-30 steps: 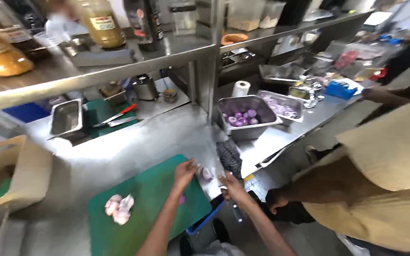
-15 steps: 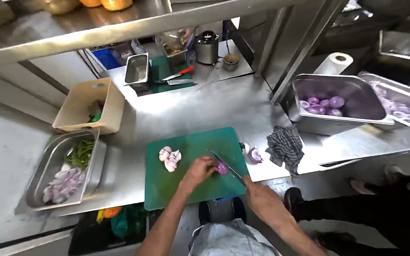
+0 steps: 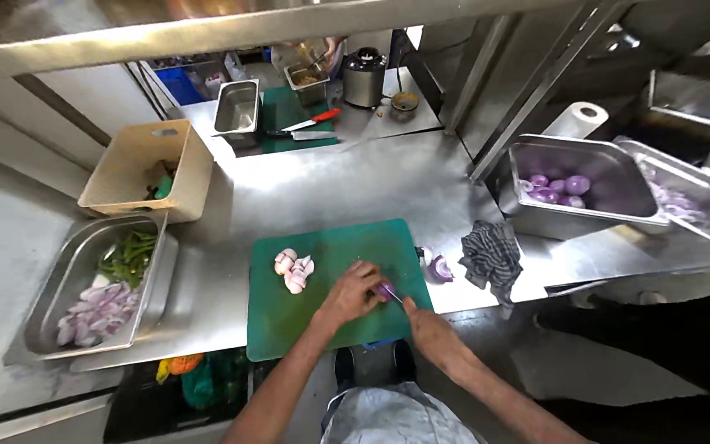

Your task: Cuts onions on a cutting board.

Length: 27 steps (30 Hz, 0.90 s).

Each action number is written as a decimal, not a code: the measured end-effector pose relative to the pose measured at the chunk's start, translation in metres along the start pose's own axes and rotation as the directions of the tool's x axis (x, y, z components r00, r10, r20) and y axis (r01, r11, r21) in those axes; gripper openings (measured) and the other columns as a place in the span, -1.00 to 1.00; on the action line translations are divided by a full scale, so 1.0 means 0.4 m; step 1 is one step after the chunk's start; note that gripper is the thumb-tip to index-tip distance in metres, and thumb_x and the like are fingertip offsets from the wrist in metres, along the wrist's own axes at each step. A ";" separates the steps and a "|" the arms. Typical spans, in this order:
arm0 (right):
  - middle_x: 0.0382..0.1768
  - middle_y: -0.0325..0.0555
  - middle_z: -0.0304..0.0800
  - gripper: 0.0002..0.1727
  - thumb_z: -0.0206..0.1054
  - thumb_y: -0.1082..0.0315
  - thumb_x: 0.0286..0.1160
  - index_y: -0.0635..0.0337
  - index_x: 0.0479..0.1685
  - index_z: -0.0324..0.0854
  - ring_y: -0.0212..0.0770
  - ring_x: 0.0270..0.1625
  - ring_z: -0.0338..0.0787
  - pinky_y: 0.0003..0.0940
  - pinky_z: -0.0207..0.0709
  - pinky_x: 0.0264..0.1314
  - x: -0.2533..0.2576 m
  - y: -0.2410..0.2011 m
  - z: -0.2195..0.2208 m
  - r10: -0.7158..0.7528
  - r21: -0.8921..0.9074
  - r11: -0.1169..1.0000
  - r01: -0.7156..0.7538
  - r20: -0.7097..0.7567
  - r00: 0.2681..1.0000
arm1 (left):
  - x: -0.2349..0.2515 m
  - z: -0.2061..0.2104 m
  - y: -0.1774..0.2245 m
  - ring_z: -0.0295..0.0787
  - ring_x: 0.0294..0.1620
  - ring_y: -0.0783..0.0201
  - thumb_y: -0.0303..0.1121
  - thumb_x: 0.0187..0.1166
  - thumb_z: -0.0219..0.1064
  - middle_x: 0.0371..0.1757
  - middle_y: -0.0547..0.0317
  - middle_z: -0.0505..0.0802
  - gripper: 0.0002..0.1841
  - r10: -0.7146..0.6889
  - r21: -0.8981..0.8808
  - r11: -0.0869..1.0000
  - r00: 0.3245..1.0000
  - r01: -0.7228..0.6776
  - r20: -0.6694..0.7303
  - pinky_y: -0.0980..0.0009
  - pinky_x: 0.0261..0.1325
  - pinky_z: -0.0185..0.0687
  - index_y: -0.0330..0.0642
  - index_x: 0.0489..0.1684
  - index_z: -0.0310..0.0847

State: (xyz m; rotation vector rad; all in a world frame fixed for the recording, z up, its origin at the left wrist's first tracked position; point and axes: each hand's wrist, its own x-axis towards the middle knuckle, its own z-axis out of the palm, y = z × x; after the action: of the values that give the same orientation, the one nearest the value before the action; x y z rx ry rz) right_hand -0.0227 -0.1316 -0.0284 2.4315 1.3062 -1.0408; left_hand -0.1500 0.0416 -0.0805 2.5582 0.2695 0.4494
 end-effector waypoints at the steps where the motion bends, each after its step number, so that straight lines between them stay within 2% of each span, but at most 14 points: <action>1: 0.07 0.31 0.78 -0.42 0.01 0.47 0.74 0.05 0.75 0.12 0.35 0.13 0.84 0.24 0.71 0.11 0.000 -0.001 0.000 -0.001 0.003 1.000 0.001 0.002 1.000 | 0.015 -0.008 0.004 0.56 0.53 0.22 -0.12 0.44 0.56 0.32 0.34 0.79 -0.66 0.027 0.051 0.998 0.998 -0.030 0.065 0.14 0.58 0.54 0.24 0.20 0.82; 2: 0.09 0.32 0.77 -0.39 0.01 0.48 0.73 0.04 0.78 0.10 0.35 0.14 0.83 0.25 0.70 0.11 -0.001 0.000 -0.002 0.000 0.001 1.000 0.000 0.006 1.000 | 0.034 -0.014 0.005 0.44 0.66 0.19 -0.12 0.49 0.52 0.42 0.40 0.76 -0.65 0.046 0.087 0.994 0.986 -0.061 0.163 0.05 0.67 0.41 0.30 0.25 0.80; 3: 0.10 0.32 0.77 -0.38 0.01 0.48 0.72 0.02 0.79 0.09 0.35 0.15 0.83 0.25 0.70 0.11 -0.006 0.006 -0.002 0.002 -0.003 1.000 -0.001 0.005 1.000 | 0.053 -0.016 0.003 0.37 0.72 0.18 -0.14 0.53 0.49 0.43 0.44 0.77 -0.71 0.046 0.092 0.993 0.964 -0.073 0.261 0.00 0.76 0.25 0.29 0.19 0.83; 4: 0.10 0.31 0.78 -0.38 0.01 0.47 0.73 0.00 0.79 0.11 0.35 0.16 0.83 0.25 0.70 0.12 -0.016 0.018 0.001 0.005 0.001 1.000 -0.005 0.001 1.000 | 0.068 -0.017 -0.003 0.42 0.69 0.20 -0.15 0.55 0.47 0.36 0.45 0.82 -0.76 0.053 0.075 0.994 0.943 -0.082 0.328 -0.01 0.81 0.16 0.25 0.13 0.86; 5: 0.09 0.30 0.79 -0.39 0.01 0.46 0.73 -0.03 0.77 0.14 0.35 0.15 0.83 0.25 0.69 0.13 -0.032 0.039 0.006 0.008 0.007 1.000 -0.008 -0.005 1.000 | 0.079 -0.019 -0.012 0.52 0.62 0.23 -0.17 0.56 0.47 0.29 0.44 0.86 -0.78 0.065 0.046 0.995 0.928 -0.087 0.366 0.02 0.82 0.16 0.20 0.09 0.88; 7: 0.06 0.31 0.80 -0.44 0.01 0.37 0.77 -0.07 0.75 0.20 0.37 0.13 0.83 0.30 0.67 0.12 -0.086 0.102 0.023 0.025 0.032 0.999 -0.025 0.002 1.000 | 0.083 -0.027 -0.029 0.69 0.44 0.28 -0.21 0.56 0.48 0.21 0.34 0.90 -0.79 0.058 -0.038 0.998 0.926 -0.047 0.373 0.17 0.70 0.40 0.09 0.07 0.89; 9: 0.03 0.30 0.81 -0.49 -0.01 0.25 0.82 -0.07 0.72 0.23 0.37 0.11 0.83 0.31 0.67 0.11 -0.148 0.173 0.033 0.051 0.045 0.998 -0.052 0.036 0.998 | 0.065 -0.030 -0.029 0.77 0.33 0.27 -0.16 0.57 0.47 0.22 0.26 0.89 -0.74 -0.052 -0.079 0.993 0.939 0.083 0.341 0.20 0.53 0.59 0.04 0.13 0.87; 11: -0.04 0.29 0.83 -0.50 0.04 0.17 0.83 -0.03 0.70 0.27 0.36 0.07 0.85 0.31 0.67 0.10 -0.195 0.220 0.035 0.060 0.109 0.992 -0.061 0.010 0.998 | 0.030 -0.022 -0.015 0.82 0.20 0.28 -0.03 0.49 0.53 0.12 0.25 0.90 -0.67 -0.264 -0.039 0.959 0.938 0.280 0.226 0.18 0.40 0.70 0.06 0.10 0.87; 13: -0.14 0.26 0.83 -0.54 0.05 0.15 0.83 0.02 0.62 0.33 0.33 -0.03 0.86 0.29 0.68 0.02 -0.202 0.228 0.035 0.036 0.191 0.981 -0.020 -0.080 0.996 | -0.010 -0.002 0.005 0.85 0.11 0.29 0.08 0.39 0.58 0.07 0.25 0.91 -0.56 -0.455 -0.045 0.888 0.888 0.458 0.064 0.18 0.31 0.77 0.05 0.10 0.85; 16: -0.14 0.21 0.81 -0.57 0.06 0.16 0.82 0.04 0.57 0.35 0.28 -0.04 0.86 0.26 0.69 0.03 -0.149 0.174 0.029 -0.014 0.266 0.963 0.047 -0.124 0.992 | -0.048 0.014 0.031 0.87 0.01 0.30 0.15 0.23 0.67 0.06 0.21 0.90 -0.40 -0.553 -0.125 0.831 0.829 0.542 -0.086 0.22 0.18 0.83 -0.01 0.17 0.81; 19: -0.02 0.25 0.81 -0.55 0.05 0.19 0.81 0.03 0.61 0.33 0.30 0.09 0.84 0.27 0.66 0.14 -0.108 0.102 0.000 -0.015 0.245 0.969 0.029 -0.061 0.998 | -0.055 -0.013 0.021 0.77 0.29 0.26 -0.08 0.40 0.60 0.20 0.19 0.86 -0.63 -0.431 -0.115 0.898 0.901 0.424 -0.043 0.22 0.43 0.70 -0.05 0.05 0.84; 21: 0.01 0.25 0.80 -0.55 0.04 0.22 0.80 0.00 0.61 0.31 0.31 0.11 0.83 0.28 0.66 0.14 -0.110 0.068 -0.028 -0.008 0.190 0.982 0.011 -0.017 1.000 | -0.043 -0.033 0.003 0.78 0.27 0.26 -0.21 0.51 0.51 0.11 0.21 0.89 -0.82 -0.312 -0.076 0.946 0.949 0.315 0.051 0.23 0.46 0.66 -0.08 -0.13 0.87; 24: 0.02 0.25 0.80 -0.53 0.03 0.25 0.79 -0.02 0.64 0.29 0.32 0.12 0.83 0.26 0.66 0.14 -0.122 0.042 -0.060 0.000 0.111 0.994 -0.001 0.009 1.000 | -0.012 -0.057 -0.011 0.81 0.18 0.23 -0.32 0.50 0.50 0.03 0.15 0.89 -0.88 -0.211 -0.080 0.971 0.962 0.227 0.176 0.21 0.41 0.69 -0.15 -0.22 0.86; 27: 0.06 0.25 0.79 -0.54 0.02 0.28 0.78 0.02 0.62 0.29 0.30 0.17 0.82 0.25 0.65 0.18 -0.126 0.028 -0.093 -0.008 0.074 0.997 0.004 0.053 0.999 | 0.010 -0.069 -0.019 0.82 0.10 0.20 -0.38 0.47 0.53 0.00 0.10 0.88 -0.91 -0.153 -0.091 0.980 0.960 0.179 0.234 0.20 0.32 0.74 -0.20 -0.26 0.84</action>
State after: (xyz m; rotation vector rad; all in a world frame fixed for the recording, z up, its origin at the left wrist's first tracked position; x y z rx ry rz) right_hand -0.0138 -0.1540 0.0307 2.4359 1.2806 -1.1664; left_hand -0.1571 0.0619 -0.0611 2.4248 0.3620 0.1054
